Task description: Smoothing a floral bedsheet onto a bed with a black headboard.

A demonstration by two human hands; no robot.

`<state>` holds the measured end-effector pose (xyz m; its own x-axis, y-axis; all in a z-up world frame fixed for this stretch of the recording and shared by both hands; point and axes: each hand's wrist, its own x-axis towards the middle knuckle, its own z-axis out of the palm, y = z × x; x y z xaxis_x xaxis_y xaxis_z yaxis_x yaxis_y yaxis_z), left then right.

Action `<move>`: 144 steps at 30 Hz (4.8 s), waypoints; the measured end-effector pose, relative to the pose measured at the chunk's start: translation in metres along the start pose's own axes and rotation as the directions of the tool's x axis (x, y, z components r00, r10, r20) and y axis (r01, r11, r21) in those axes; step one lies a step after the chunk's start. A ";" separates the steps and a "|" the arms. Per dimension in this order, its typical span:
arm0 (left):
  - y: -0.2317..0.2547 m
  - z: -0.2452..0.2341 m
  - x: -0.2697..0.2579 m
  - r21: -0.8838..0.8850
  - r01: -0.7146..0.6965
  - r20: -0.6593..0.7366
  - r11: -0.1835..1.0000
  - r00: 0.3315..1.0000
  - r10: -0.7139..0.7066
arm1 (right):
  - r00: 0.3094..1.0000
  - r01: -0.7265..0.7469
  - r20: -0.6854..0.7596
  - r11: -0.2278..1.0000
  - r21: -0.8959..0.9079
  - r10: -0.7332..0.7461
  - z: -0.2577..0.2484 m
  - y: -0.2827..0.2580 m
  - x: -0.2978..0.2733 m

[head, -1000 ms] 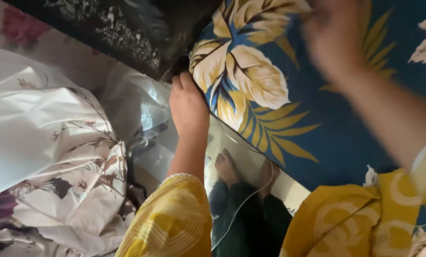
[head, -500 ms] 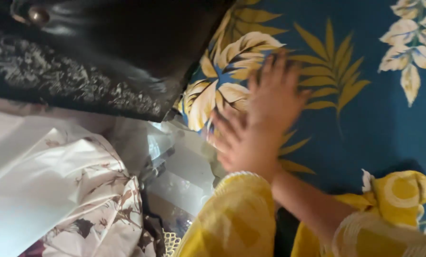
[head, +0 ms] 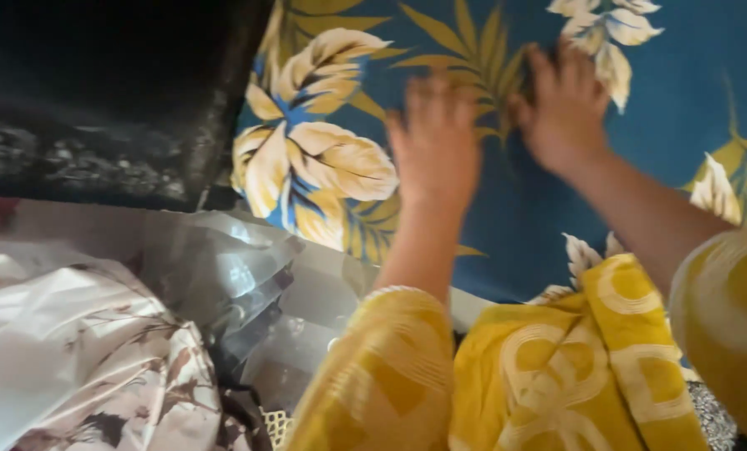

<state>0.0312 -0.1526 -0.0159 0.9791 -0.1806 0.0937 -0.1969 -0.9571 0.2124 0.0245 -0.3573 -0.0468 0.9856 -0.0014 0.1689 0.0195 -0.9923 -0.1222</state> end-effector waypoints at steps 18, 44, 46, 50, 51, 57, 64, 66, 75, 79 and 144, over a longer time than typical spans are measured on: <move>0.008 -0.023 -0.140 -0.058 -0.289 0.115 0.956 0.949 0.294 | 0.990 0.113 0.070 0.988 0.103 -0.121 -0.077 -0.075 -0.178; 0.006 -0.033 -0.182 -0.049 -0.195 0.016 0.980 0.980 0.196 | 0.994 -0.111 0.013 0.978 0.176 0.110 -0.095 -0.097 -0.248; 0.012 -0.038 -0.193 -0.068 -0.165 0.031 0.984 0.985 0.167 | 0.990 -0.142 0.042 0.963 0.230 0.136 -0.099 -0.117 -0.263; 0.021 -0.032 -0.193 -0.363 0.050 -0.075 0.931 0.994 -0.082 | 0.902 -0.339 0.061 0.613 0.714 0.427 -0.081 -0.147 -0.300; 0.022 -0.026 -0.189 -0.506 0.193 -0.027 0.840 0.971 -0.239 | 0.823 -0.381 0.169 0.307 0.872 0.542 -0.072 -0.153 -0.308; 0.009 0.017 -0.183 -0.916 0.243 0.039 0.321 0.847 -0.529 | 0.581 -0.223 0.672 -0.704 0.674 0.460 -0.035 -0.140 -0.285; 0.013 0.016 -0.194 -0.742 0.412 0.663 -0.529 0.568 -0.487 | 0.427 -0.044 0.782 -0.854 0.519 0.453 -0.016 -0.089 -0.283; 0.015 0.016 -0.199 -0.667 0.451 0.723 -0.593 0.583 -0.370 | 0.388 -0.045 0.799 -0.857 0.514 0.459 -0.014 -0.085 -0.284; 0.019 0.027 -0.203 -0.576 0.365 0.704 -0.731 0.676 -0.218 | 0.327 0.285 0.845 -0.896 0.339 0.424 -0.020 -0.077 -0.265; 0.013 0.038 -0.209 -0.499 0.352 0.726 -0.792 0.668 -0.160 | 0.238 0.313 0.887 -0.896 0.314 0.395 -0.018 -0.076 -0.264; 0.379 -0.013 -0.107 -0.004 -0.177 0.623 0.984 0.769 0.141 | 0.962 -0.200 0.134 0.945 -0.257 0.240 -0.145 0.309 -0.291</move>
<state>-0.1487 -0.4930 0.0676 0.7575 -0.4146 -0.5043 -0.3672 -0.9093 0.1960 -0.2802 -0.6810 0.0078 0.9749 -0.2226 0.0025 -0.2217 -0.9697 0.1024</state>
